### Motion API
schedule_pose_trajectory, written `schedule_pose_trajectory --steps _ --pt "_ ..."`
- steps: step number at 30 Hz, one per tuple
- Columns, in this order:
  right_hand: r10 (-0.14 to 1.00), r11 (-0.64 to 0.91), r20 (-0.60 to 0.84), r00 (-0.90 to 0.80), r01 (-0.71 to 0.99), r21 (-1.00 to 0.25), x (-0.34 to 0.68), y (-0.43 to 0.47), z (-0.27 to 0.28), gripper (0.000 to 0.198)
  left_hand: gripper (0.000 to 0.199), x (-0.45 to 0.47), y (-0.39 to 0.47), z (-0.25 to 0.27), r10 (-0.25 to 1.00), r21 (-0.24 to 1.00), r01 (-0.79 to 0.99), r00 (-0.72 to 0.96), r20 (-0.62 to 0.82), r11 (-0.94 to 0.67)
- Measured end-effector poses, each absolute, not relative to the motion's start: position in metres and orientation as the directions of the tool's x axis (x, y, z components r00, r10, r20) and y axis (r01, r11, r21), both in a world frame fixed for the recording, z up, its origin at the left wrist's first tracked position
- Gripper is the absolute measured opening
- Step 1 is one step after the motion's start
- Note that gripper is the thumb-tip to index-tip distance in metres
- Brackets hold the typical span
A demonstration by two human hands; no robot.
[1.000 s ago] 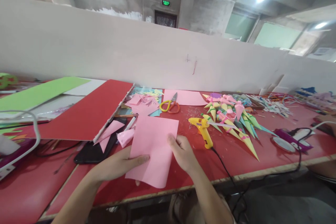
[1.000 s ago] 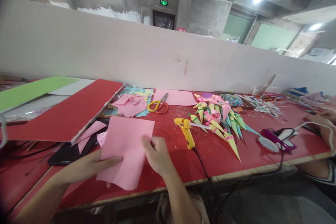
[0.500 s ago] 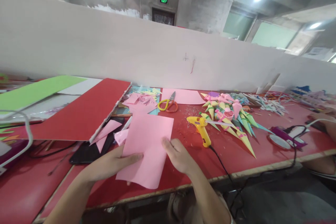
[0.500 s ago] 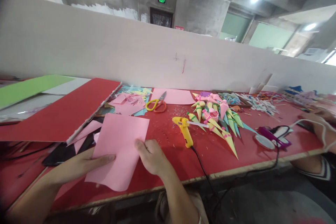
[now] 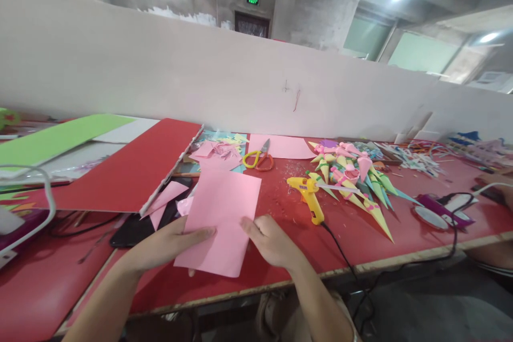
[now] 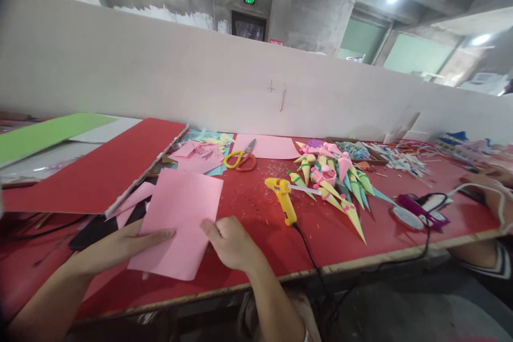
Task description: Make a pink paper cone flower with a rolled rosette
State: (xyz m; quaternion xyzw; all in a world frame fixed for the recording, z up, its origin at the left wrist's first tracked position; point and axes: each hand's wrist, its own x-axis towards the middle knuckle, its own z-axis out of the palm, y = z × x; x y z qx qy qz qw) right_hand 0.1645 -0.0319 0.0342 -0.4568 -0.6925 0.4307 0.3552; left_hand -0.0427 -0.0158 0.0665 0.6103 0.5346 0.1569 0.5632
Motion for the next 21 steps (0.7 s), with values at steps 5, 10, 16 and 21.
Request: schedule_pose_trajectory --steps 5,10,16,21 --pt "0.932 0.217 0.098 -0.349 0.32 -0.922 0.1659 -0.031 0.0323 0.048 0.054 -0.0409 -0.0155 0.0678 0.835 0.863 0.447 0.361 -0.415 0.235" --pt "0.937 0.2 0.076 -0.34 0.344 -0.917 0.1678 -0.0297 0.0331 0.047 0.053 -0.0394 -0.0153 0.0681 0.841 0.875 0.426 0.365 -0.4 0.232" --pt "0.916 0.201 0.077 -0.394 0.283 -0.938 0.1657 -0.0305 0.0273 0.045 0.053 -0.0387 -0.0153 0.067 0.833 0.865 0.436 0.362 -0.419 0.246" --pt "0.922 0.181 0.068 -0.381 0.271 -0.945 0.1624 -0.0312 0.027 0.047 0.048 -0.0362 -0.0171 0.0714 0.848 0.868 0.434 0.339 -0.407 0.243"
